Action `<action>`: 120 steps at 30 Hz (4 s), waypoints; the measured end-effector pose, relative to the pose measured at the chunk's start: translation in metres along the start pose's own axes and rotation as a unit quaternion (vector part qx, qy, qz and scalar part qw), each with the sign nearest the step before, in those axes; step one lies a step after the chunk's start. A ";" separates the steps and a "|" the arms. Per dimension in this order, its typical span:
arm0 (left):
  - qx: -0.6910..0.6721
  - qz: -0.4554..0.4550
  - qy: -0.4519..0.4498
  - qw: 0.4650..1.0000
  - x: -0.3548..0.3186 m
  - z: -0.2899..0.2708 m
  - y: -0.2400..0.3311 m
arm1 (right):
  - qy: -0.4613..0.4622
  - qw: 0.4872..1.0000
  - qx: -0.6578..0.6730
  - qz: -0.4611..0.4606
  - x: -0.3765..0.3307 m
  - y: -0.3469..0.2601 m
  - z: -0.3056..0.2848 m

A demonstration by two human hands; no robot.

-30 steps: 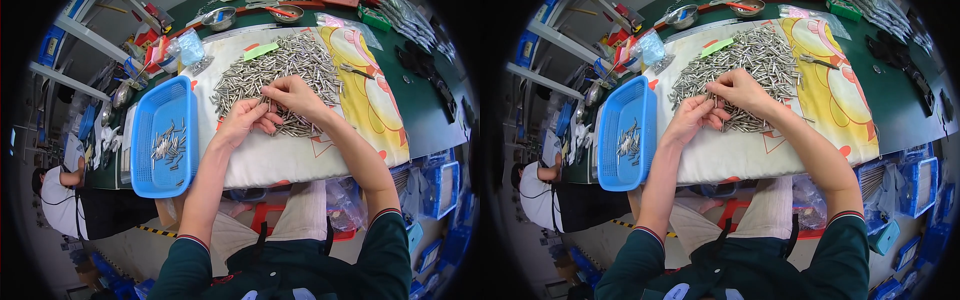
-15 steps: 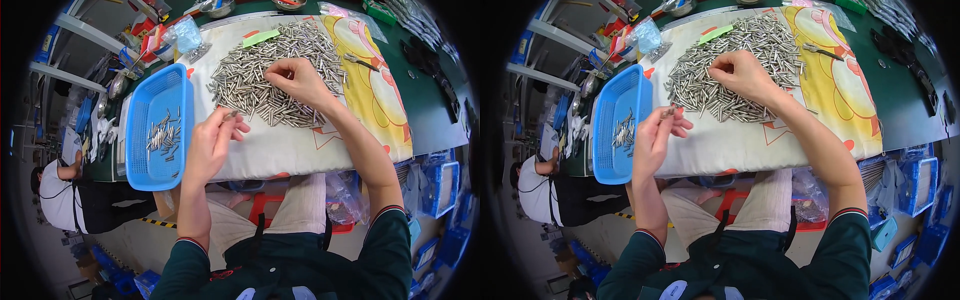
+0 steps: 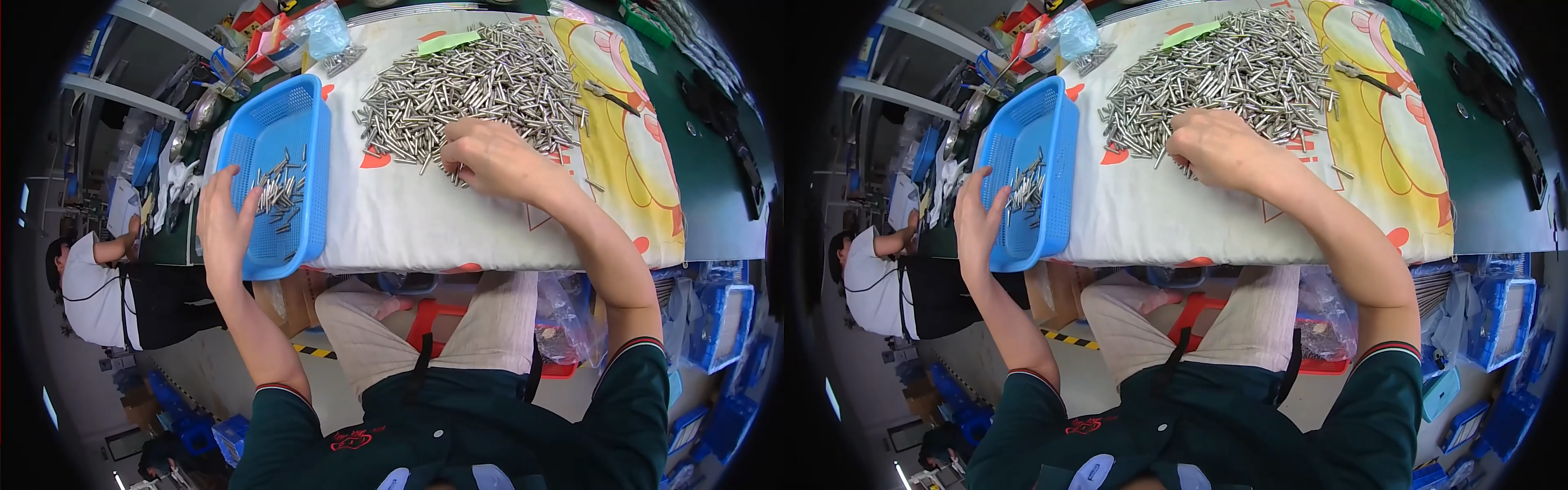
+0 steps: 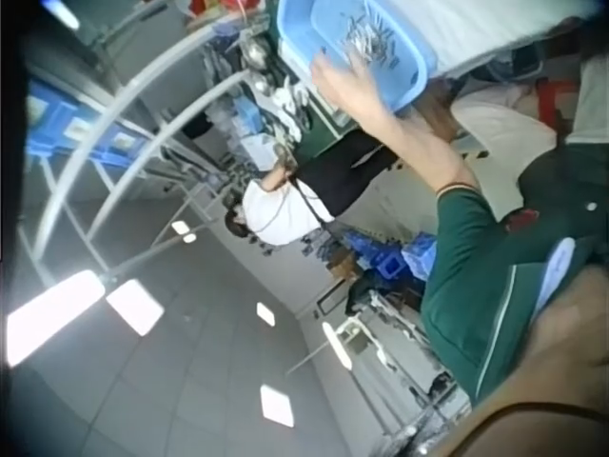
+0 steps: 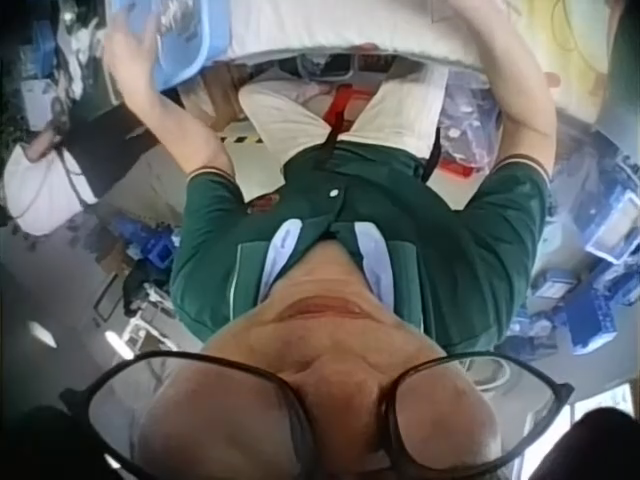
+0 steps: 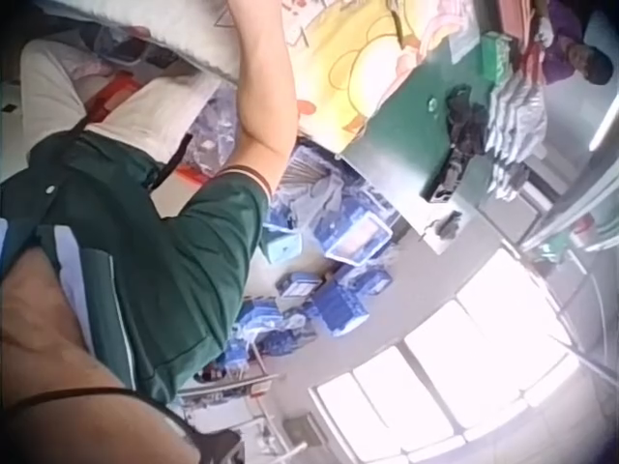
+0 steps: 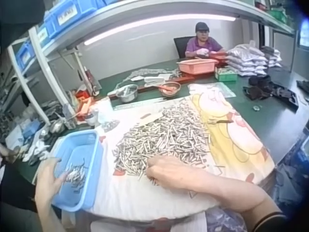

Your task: Sorting and inspecting small metal pins from a large pile and placing them into a blue basket.

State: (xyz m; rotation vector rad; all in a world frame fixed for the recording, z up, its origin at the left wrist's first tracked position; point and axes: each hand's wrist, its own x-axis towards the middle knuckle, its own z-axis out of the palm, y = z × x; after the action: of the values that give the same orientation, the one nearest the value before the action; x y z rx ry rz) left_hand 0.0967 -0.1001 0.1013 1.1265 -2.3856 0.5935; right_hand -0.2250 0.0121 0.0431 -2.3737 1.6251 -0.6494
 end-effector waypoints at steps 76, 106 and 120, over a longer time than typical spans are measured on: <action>-0.418 0.131 0.000 0.899 0.011 0.073 0.163 | -0.081 0.964 -0.243 -0.078 -0.022 -0.058 0.010; -0.834 -0.150 -0.047 0.529 0.055 0.090 0.188 | 0.365 0.898 0.228 0.086 0.015 0.016 0.014; -0.824 -0.138 -0.054 0.546 0.052 0.088 0.192 | 0.356 0.896 0.242 0.112 0.011 0.014 0.013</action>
State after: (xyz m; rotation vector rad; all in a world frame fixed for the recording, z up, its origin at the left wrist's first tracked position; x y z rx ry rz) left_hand -0.1031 -0.0691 0.0219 0.4334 -1.4994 -1.6041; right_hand -0.2272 -0.0047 0.0289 -1.6323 1.6526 -1.7737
